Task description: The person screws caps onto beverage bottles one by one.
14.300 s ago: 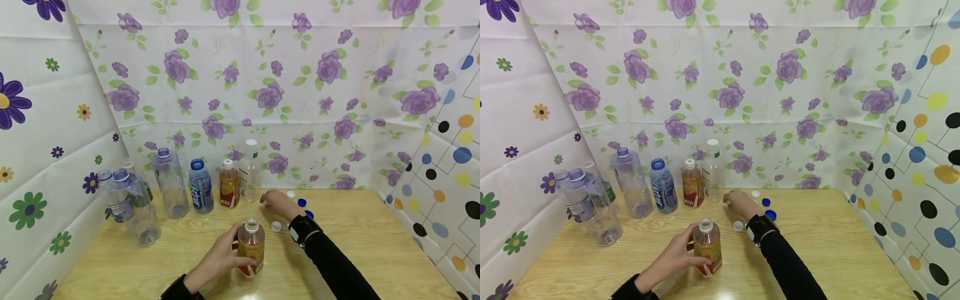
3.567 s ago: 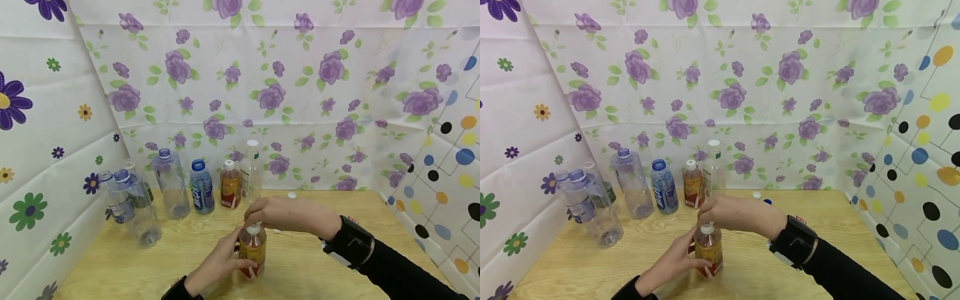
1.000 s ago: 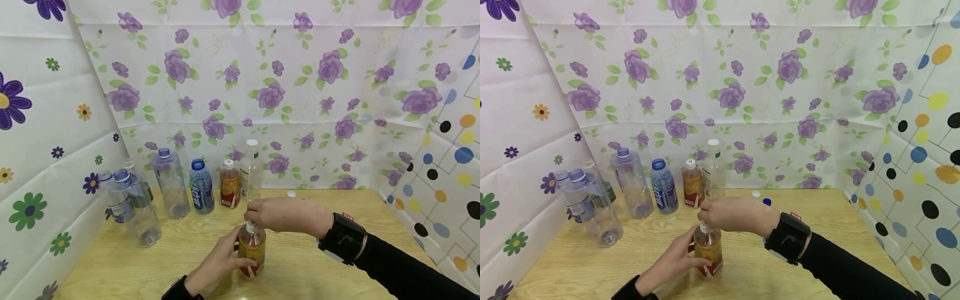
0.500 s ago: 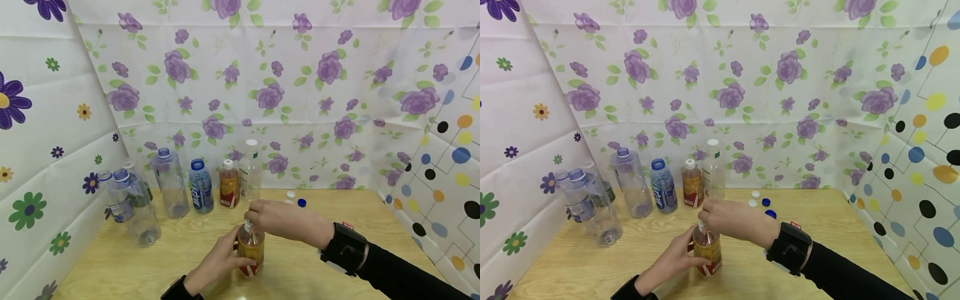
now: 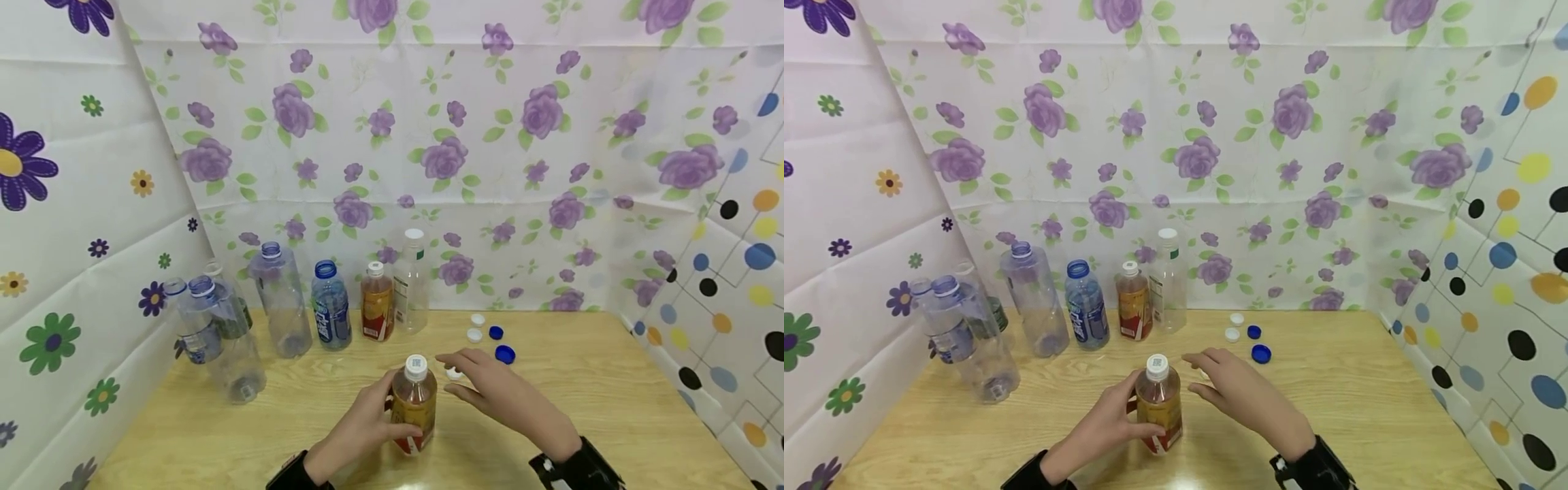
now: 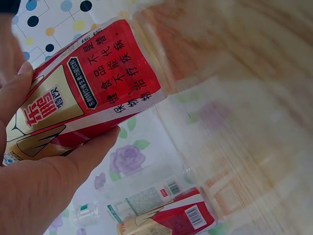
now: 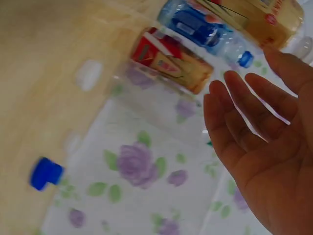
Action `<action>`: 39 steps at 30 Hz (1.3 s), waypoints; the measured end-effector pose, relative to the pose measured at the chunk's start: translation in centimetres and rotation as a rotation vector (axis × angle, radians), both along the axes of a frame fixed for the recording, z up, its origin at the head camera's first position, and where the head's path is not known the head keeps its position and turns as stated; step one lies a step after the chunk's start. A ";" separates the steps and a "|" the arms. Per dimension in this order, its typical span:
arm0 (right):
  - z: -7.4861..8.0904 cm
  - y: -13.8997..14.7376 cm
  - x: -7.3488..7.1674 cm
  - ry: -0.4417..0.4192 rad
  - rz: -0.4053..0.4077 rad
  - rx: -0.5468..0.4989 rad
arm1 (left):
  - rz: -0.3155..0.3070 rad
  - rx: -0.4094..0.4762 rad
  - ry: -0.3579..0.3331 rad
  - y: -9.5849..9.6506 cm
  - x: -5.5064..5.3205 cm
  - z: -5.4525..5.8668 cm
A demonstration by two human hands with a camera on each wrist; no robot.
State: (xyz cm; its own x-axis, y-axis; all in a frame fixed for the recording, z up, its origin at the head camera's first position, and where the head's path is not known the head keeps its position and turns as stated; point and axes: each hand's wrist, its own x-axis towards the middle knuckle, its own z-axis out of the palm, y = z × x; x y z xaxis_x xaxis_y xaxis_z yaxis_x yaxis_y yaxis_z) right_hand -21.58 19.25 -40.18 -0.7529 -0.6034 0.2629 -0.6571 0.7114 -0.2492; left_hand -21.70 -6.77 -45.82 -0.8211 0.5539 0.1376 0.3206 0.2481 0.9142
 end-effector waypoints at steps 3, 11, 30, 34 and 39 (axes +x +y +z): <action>-1.8 0.8 0.1 0.034 -0.021 -0.022 | 0.011 -0.008 0.006 0.1 -0.1 0.1; -4.2 2.3 0.7 0.020 -0.037 -0.047 | 0.080 -0.014 0.082 0.6 -1.9 0.3; -4.7 2.4 0.7 -0.049 0.012 -0.028 | 0.415 0.020 0.131 0.4 -11.2 0.2; -4.7 2.3 0.7 -0.050 0.014 -0.027 | 0.423 0.012 0.146 0.6 -11.6 0.0; -4.8 2.4 0.7 -0.046 0.048 -0.030 | 0.412 -0.012 0.141 0.8 -11.4 0.0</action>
State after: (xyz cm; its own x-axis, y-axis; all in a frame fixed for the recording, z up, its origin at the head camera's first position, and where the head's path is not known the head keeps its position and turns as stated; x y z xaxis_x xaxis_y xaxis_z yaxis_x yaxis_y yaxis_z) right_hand -20.92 21.64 -44.98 -0.7347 -0.6317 0.2475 -0.6780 0.6708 -0.3006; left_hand -33.13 -5.98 -45.77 -0.9476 0.1858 0.2597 0.3139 0.3922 0.8647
